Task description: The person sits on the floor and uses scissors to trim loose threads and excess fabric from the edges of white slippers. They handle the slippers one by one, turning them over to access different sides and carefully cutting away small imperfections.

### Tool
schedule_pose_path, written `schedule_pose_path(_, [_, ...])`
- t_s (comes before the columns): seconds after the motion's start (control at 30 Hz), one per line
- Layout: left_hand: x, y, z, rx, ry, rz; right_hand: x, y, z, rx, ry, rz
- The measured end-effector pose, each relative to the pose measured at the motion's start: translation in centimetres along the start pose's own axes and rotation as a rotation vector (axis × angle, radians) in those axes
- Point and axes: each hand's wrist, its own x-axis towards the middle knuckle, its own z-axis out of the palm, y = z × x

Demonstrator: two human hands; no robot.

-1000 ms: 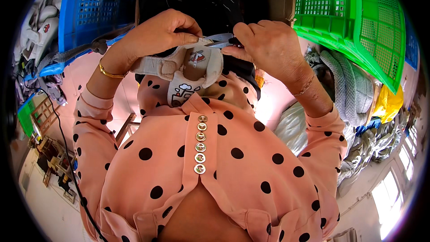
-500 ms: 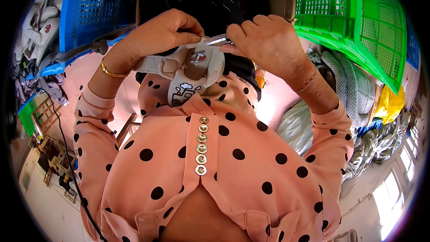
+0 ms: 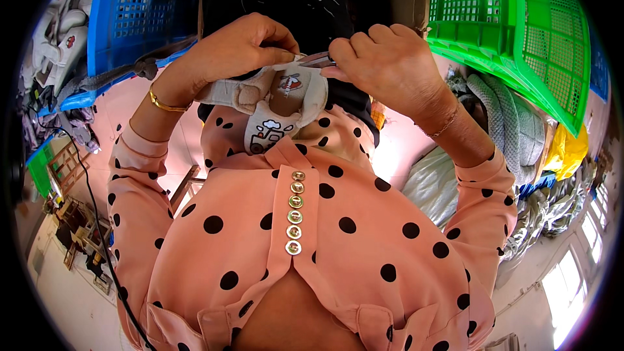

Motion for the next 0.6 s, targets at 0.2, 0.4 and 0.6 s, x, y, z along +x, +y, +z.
schedule_pose_path(0.2, [0.03,0.05,-0.01,0.012,0.0,-0.01,0.01,-0.01,-0.08,0.005,-0.083,0.031])
schedule_pose_path(0.4, [0.1,0.14,0.12,-0.006,-0.001,-0.012,0.58,-0.03,-0.7,-0.032,-0.1,0.007])
schedule_pose_path(0.6, [0.16,-0.1,0.39,-0.019,0.024,-0.038,0.55,-0.21,-0.51,-0.056,-0.097,-0.005])
